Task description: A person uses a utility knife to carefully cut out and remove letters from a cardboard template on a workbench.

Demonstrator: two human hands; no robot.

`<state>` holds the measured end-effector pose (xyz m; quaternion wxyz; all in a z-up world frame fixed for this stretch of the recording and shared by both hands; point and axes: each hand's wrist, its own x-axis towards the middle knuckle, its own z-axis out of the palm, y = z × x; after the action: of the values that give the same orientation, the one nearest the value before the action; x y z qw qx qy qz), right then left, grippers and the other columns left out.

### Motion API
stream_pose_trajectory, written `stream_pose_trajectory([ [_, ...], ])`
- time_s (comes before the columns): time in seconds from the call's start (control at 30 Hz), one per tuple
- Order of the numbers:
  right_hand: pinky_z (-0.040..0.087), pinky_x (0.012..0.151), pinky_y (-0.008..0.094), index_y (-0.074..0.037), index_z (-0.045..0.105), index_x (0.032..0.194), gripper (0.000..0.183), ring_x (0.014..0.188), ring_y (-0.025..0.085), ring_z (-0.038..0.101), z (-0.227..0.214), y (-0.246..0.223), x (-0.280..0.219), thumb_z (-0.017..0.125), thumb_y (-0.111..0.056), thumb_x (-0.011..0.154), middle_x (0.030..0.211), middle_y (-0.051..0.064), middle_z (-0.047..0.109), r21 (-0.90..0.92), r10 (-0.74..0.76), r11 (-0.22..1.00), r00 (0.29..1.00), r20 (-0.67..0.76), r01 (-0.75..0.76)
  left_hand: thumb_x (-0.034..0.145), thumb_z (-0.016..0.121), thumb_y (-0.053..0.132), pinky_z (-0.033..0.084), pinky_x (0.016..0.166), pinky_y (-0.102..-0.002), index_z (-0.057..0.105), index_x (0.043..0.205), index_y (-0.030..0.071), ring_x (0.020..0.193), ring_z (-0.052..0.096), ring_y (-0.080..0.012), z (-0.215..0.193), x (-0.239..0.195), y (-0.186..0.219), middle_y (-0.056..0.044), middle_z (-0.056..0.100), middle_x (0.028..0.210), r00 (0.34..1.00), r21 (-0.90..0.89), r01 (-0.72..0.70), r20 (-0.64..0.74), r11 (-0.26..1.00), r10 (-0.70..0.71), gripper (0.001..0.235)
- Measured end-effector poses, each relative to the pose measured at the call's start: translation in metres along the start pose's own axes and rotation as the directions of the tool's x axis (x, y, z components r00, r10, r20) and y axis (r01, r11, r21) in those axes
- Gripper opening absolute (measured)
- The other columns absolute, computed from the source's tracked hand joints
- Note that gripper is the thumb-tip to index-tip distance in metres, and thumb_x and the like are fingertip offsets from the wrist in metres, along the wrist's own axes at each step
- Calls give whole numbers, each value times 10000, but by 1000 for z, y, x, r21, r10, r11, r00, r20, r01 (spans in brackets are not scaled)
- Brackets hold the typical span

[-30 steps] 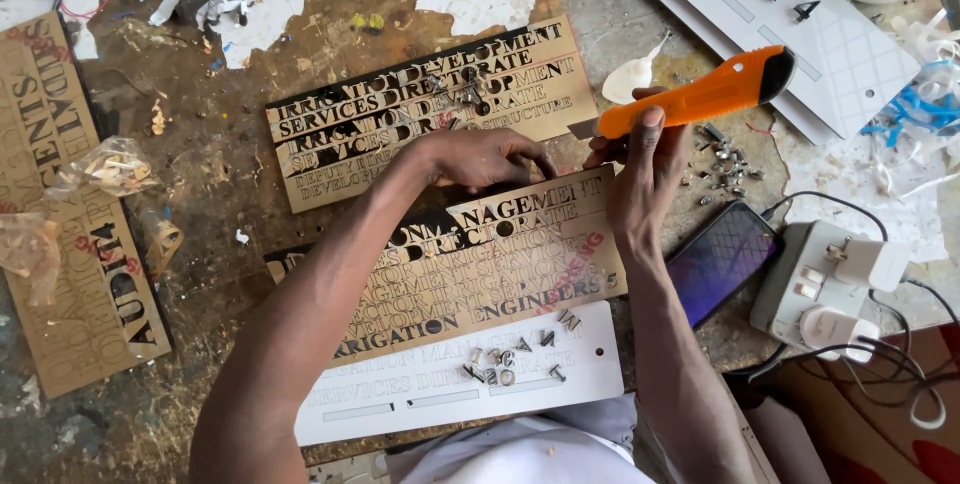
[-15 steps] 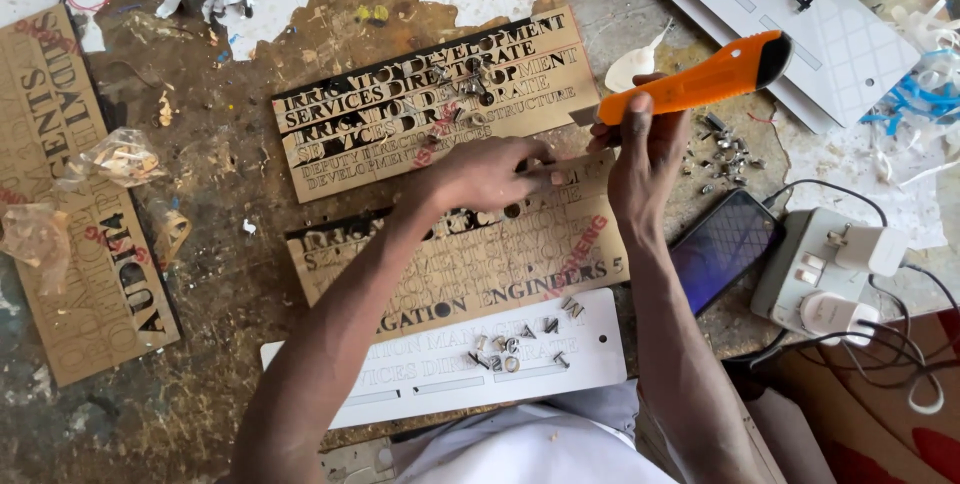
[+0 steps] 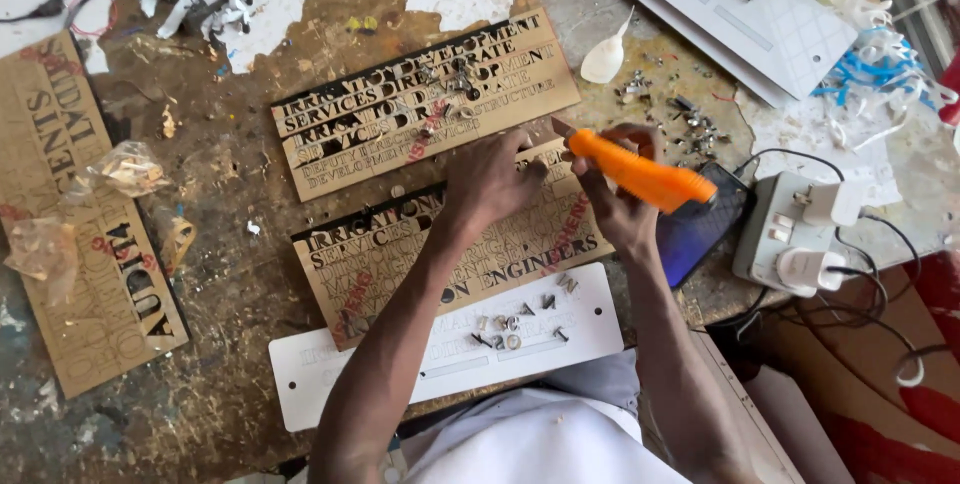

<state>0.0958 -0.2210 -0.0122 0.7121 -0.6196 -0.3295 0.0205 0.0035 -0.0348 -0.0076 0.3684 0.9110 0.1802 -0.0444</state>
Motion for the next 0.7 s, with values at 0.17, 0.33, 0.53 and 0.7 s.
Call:
stream_pose_trajectory([
  [0.17, 653, 874, 439, 33, 711, 1386, 442, 994, 347, 841, -8, 33, -44, 899, -34, 992, 1066, 269, 816, -145, -78, 986, 997, -10, 76, 982, 659, 569, 576, 1021, -662, 762, 1149, 92, 1175, 785, -516, -13, -5, 12, -277, 823, 1154, 996, -37, 92, 14, 995, -92, 516],
  [0.33, 609, 729, 386, 33, 795, 1302, 386, 780, 296, 788, -3, 12, -47, 945, -22, 950, 960, 223, 782, -282, -125, 953, 992, -16, 116, 966, 637, 454, 580, 1020, -637, 779, 1177, 60, 1198, 786, -516, -17, -8, 18, -304, 822, 1189, 993, -84, 114, 18, 990, -113, 468],
  [0.53, 611, 729, 448, -18, 791, 1278, 353, 820, 393, 795, -8, 27, -49, 920, -44, 951, 1011, 202, 805, -388, -91, 916, 995, 36, 98, 989, 690, 410, 618, 989, -571, 808, 1206, 90, 1122, 822, -458, -14, -5, 5, -265, 831, 1186, 997, -52, 78, 3, 996, -78, 404],
  [0.7, 567, 660, 437, 16, 793, 1299, 354, 678, 349, 671, 2, 23, -39, 908, -20, 966, 909, 180, 768, -425, -247, 866, 965, 93, 263, 955, 646, 488, 637, 942, -549, 796, 1281, 124, 1177, 818, -423, -15, 1, 3, -221, 834, 1231, 989, -31, 135, 71, 990, -133, 510],
])
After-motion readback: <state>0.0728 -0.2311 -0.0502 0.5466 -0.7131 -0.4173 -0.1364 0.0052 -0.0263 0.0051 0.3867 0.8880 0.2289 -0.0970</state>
